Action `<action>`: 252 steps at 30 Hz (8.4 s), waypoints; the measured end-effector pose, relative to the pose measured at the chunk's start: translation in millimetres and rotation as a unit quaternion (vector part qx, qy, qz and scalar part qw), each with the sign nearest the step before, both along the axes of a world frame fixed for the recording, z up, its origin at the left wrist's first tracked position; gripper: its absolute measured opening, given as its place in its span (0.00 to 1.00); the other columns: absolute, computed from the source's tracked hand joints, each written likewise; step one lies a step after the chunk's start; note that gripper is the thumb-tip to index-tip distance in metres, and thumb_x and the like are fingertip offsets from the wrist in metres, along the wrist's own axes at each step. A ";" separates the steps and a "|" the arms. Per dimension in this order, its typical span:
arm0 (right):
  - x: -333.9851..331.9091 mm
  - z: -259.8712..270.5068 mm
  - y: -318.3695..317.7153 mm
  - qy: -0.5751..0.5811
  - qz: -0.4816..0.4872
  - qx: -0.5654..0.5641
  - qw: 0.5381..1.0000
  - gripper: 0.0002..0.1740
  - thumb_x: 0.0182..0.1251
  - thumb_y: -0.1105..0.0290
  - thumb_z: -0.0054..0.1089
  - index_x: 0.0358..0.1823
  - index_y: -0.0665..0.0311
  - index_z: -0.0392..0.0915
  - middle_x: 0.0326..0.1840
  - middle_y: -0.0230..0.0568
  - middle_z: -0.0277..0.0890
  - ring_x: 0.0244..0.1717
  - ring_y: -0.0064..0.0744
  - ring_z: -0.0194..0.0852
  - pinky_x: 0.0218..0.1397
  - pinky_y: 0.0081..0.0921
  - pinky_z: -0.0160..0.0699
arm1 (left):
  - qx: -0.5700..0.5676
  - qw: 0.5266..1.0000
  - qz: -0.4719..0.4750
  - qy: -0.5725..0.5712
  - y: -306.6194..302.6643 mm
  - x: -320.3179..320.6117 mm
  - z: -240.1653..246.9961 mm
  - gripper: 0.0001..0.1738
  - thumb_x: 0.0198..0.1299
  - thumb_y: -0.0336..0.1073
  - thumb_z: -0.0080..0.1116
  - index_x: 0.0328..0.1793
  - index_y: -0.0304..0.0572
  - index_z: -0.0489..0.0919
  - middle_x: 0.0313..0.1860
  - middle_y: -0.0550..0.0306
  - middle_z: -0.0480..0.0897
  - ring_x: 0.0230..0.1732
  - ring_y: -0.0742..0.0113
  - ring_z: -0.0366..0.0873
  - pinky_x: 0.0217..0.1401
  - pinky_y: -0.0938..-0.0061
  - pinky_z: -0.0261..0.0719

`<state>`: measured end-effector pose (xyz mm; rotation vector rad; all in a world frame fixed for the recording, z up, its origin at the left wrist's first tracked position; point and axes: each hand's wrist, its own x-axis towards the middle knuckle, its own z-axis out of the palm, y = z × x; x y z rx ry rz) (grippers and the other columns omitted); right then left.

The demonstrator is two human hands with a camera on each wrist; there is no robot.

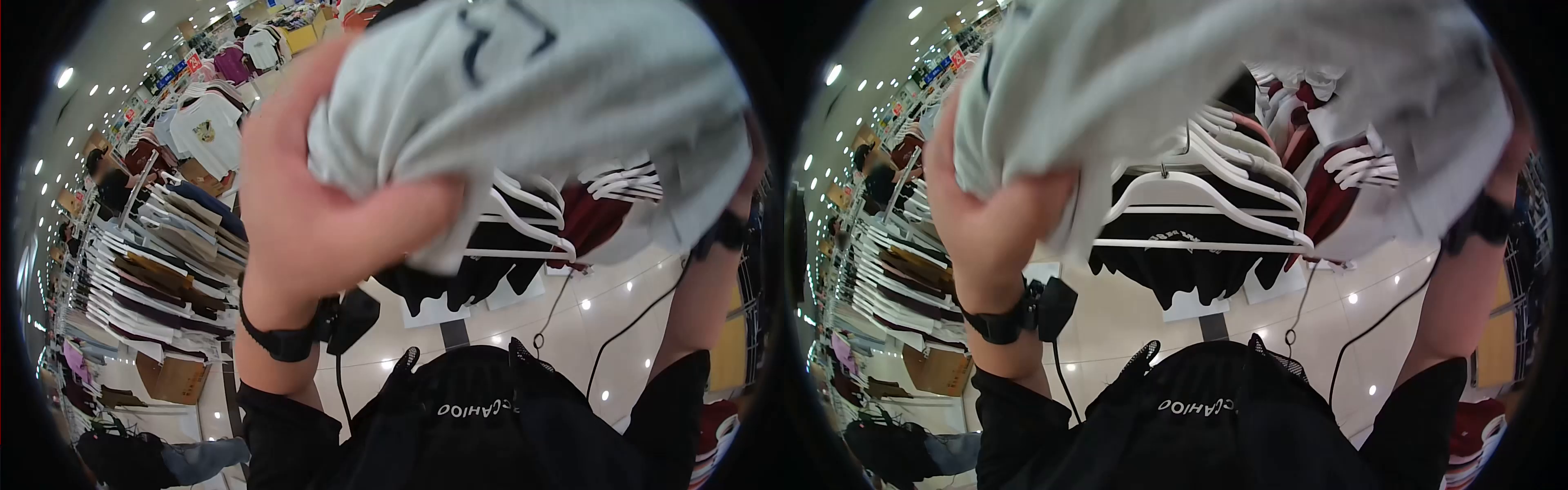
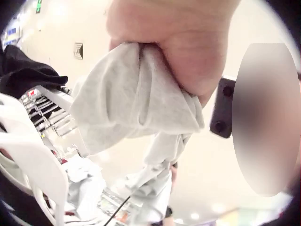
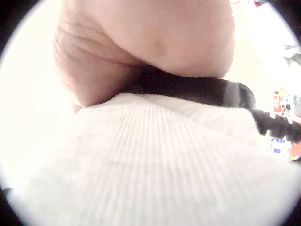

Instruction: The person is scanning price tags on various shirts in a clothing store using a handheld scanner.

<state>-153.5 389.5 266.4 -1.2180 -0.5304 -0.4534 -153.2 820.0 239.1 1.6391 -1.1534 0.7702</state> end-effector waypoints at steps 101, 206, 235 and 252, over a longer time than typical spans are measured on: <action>-92.9 -284.3 51.1 0.333 0.013 -0.336 0.881 0.23 0.54 0.75 0.75 0.52 0.67 0.77 0.42 0.36 0.81 0.41 0.26 0.77 0.48 0.27 0.76 | -0.031 0.757 0.092 0.646 13.0 -31.2 -304.5 0.16 0.77 0.42 0.44 0.39 0.40 0.73 0.29 0.69 0.69 0.33 0.80 0.63 0.38 0.79 0.66; -36.5 -206.9 134.3 0.177 0.412 -0.480 0.754 0.19 0.54 0.63 0.75 0.39 0.68 0.78 0.30 0.47 0.81 0.29 0.46 0.78 0.37 0.33 0.76 | -0.338 0.695 -0.084 0.629 34.0 -56.1 -252.5 0.37 0.69 0.62 0.46 0.71 0.40 0.67 0.67 0.39 0.74 0.62 0.46 0.76 0.63 0.48 0.78; -46.4 -212.4 174.7 0.084 0.094 -0.490 0.863 0.28 0.53 0.69 0.68 0.57 0.62 0.71 0.42 0.51 0.81 0.42 0.56 0.80 0.44 0.46 0.79 | -0.027 0.762 -0.120 0.636 2.1 -59.5 -252.5 0.30 0.50 0.27 0.70 0.62 0.34 0.76 0.58 0.54 0.80 0.60 0.62 0.77 0.63 0.66 0.74; -59.5 -185.3 13.9 0.216 0.167 -0.492 0.827 0.30 0.35 0.72 0.75 0.47 0.67 0.76 0.35 0.42 0.80 0.34 0.37 0.77 0.44 0.30 0.76 | 0.361 0.683 -0.173 0.611 22.7 -55.0 -266.0 0.55 0.41 0.51 0.80 0.74 0.37 0.66 0.62 0.47 0.79 0.61 0.58 0.76 0.67 0.70 0.69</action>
